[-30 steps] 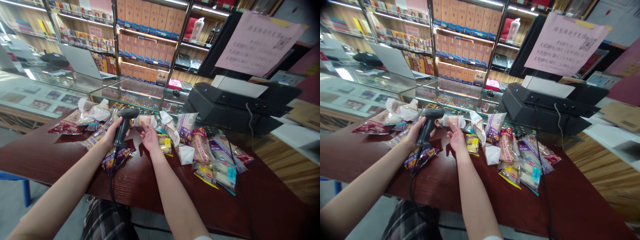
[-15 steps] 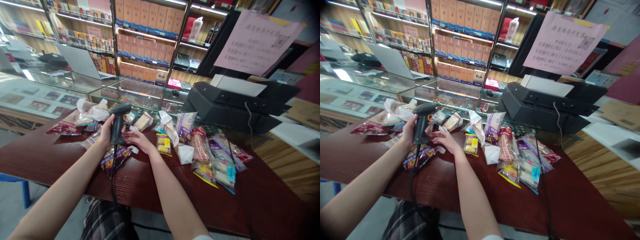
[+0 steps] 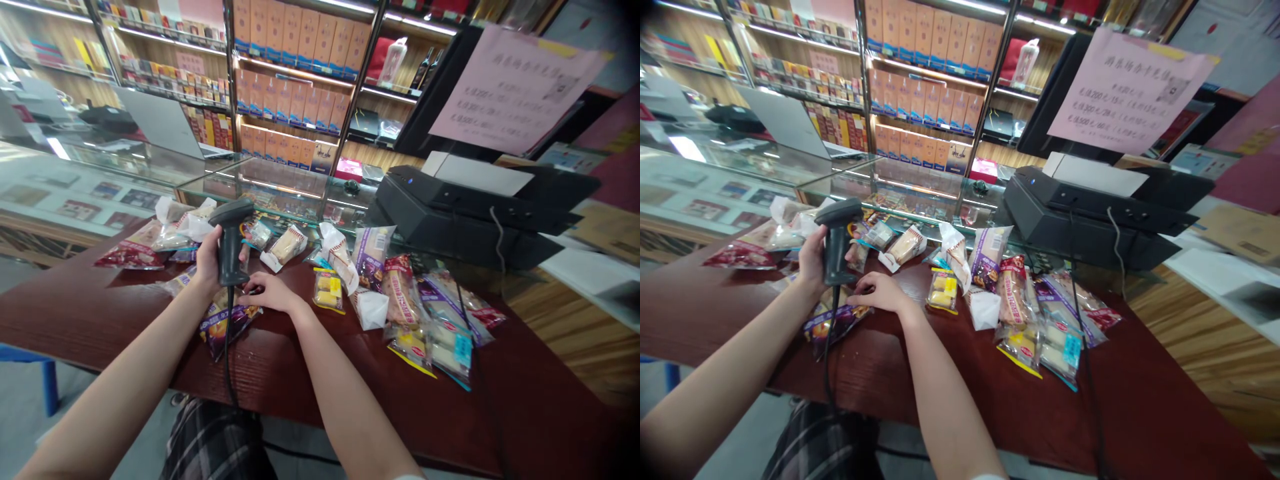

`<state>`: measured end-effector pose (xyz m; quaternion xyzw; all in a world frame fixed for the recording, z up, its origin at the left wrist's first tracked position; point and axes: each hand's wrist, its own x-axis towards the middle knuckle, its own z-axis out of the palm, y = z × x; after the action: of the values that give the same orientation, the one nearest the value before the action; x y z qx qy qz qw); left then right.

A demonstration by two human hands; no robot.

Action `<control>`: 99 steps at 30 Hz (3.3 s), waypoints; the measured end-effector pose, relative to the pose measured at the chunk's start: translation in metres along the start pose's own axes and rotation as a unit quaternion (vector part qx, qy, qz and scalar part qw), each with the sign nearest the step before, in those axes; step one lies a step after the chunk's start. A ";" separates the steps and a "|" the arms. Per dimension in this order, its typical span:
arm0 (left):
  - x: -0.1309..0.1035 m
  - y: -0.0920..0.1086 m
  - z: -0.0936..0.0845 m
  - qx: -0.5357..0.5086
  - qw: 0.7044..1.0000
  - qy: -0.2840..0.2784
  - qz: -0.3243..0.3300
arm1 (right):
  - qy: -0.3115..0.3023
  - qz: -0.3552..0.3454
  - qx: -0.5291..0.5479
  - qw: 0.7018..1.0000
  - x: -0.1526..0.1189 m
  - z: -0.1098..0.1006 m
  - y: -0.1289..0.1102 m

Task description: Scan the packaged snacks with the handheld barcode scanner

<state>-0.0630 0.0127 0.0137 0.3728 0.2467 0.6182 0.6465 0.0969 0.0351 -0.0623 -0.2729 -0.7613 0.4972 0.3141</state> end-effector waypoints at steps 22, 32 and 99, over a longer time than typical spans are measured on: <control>-0.003 0.006 0.002 -0.033 0.999 0.012 0.013 | 0.166 0.107 0.456 0.868 0.001 -0.018 -0.010; -0.008 0.014 0.002 -0.114 0.993 -0.020 0.003 | 0.221 0.060 0.505 0.832 -0.008 -0.023 -0.010; -0.004 0.007 -0.005 -0.131 0.989 -0.040 -0.061 | 0.164 0.011 -0.048 0.985 -0.005 0.005 -0.004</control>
<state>-0.0711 0.0094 0.0156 0.2935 0.1592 0.5893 0.7357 0.0962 0.0275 -0.0613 -0.3736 -0.7196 0.4121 0.4157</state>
